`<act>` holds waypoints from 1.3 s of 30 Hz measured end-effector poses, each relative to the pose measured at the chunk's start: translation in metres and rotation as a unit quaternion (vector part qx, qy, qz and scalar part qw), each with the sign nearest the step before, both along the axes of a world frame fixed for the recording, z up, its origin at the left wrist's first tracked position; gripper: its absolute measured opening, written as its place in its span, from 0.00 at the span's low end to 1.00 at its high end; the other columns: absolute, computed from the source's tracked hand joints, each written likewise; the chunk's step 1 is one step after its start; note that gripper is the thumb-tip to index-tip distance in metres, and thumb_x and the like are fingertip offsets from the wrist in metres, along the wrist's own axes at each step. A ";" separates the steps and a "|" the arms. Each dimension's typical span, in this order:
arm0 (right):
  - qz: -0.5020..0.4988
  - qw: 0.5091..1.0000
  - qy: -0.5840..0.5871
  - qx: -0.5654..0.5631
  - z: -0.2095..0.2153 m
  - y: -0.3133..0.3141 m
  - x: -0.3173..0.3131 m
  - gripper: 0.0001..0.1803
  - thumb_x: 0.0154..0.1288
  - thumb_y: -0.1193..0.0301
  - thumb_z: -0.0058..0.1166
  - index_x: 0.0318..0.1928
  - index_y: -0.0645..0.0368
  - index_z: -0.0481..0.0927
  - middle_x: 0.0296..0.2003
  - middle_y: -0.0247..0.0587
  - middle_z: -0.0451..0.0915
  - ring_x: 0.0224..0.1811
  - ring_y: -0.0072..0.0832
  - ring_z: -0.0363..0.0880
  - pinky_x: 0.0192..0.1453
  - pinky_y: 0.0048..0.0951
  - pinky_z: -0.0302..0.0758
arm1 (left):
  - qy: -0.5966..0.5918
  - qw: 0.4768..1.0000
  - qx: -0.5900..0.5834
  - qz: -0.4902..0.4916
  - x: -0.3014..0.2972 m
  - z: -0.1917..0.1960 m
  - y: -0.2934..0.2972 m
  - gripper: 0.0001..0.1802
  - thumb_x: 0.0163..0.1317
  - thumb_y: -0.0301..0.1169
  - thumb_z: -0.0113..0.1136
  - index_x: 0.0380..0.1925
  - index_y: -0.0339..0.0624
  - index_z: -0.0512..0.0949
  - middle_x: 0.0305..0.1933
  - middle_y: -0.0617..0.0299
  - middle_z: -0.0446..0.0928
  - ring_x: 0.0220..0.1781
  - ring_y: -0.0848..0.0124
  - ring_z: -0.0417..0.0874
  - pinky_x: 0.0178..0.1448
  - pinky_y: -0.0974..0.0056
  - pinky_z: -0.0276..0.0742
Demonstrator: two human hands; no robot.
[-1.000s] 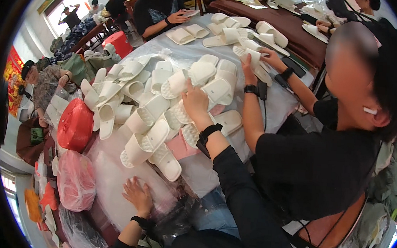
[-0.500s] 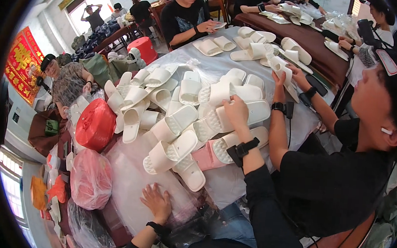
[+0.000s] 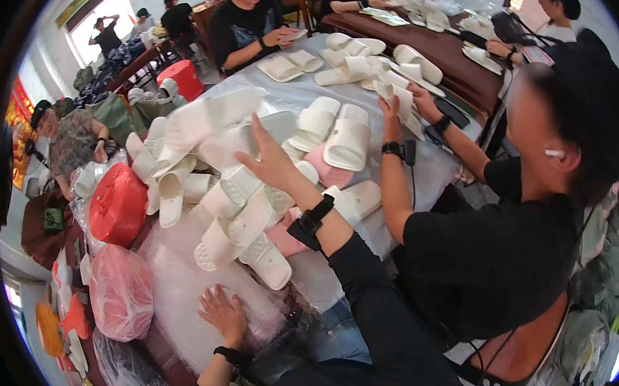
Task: Sorting and packing manufactured slippers into plastic bags.
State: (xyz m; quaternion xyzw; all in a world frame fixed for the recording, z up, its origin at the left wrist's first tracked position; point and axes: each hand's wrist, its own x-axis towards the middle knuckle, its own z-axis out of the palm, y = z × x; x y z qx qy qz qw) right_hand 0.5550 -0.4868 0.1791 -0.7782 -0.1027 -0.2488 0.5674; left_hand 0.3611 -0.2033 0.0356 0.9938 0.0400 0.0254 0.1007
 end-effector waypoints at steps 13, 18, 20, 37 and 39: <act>-0.248 0.887 0.195 -0.339 -0.068 -0.051 -0.102 0.31 0.50 0.55 0.63 0.54 0.53 0.74 0.46 0.46 0.73 0.49 0.43 0.72 0.49 0.43 0.70 | 0.009 0.999 0.033 0.022 0.001 -0.005 -0.003 0.33 0.62 0.45 0.48 0.66 0.49 0.58 0.72 0.52 0.48 0.74 0.50 0.41 0.71 0.39 0.29; -0.257 0.896 0.286 -0.221 -0.076 -0.068 -0.110 0.30 0.52 0.61 0.62 0.56 0.53 0.70 0.47 0.47 0.74 0.50 0.45 0.72 0.51 0.42 0.71 | 0.001 0.999 0.030 0.021 0.000 -0.003 -0.005 0.31 0.62 0.46 0.48 0.64 0.49 0.60 0.71 0.51 0.51 0.74 0.49 0.44 0.70 0.37 0.33; -0.205 0.920 0.304 -0.136 -0.076 -0.071 -0.108 0.29 0.53 0.65 0.61 0.56 0.54 0.69 0.47 0.47 0.74 0.51 0.46 0.73 0.53 0.40 0.70 | 0.016 0.999 0.024 0.029 0.001 0.001 -0.007 0.32 0.61 0.47 0.48 0.65 0.49 0.60 0.71 0.50 0.50 0.74 0.49 0.43 0.70 0.37 0.32; 0.018 0.975 -0.099 0.199 -0.004 0.064 -0.001 0.21 0.61 0.77 0.55 0.54 0.57 0.65 0.49 0.43 0.70 0.54 0.28 0.67 0.55 0.27 0.67 | -0.010 1.000 0.010 0.012 -0.004 -0.003 0.000 0.33 0.60 0.47 0.49 0.63 0.44 0.62 0.70 0.46 0.51 0.73 0.47 0.43 0.70 0.37 0.31; -0.003 0.974 -0.171 0.150 -0.008 0.072 -0.002 0.21 0.60 0.76 0.56 0.54 0.57 0.66 0.49 0.44 0.70 0.55 0.32 0.67 0.57 0.29 0.66 | -0.014 1.000 0.022 0.008 -0.002 -0.002 -0.001 0.33 0.60 0.47 0.49 0.63 0.44 0.62 0.70 0.47 0.51 0.73 0.47 0.43 0.70 0.37 0.31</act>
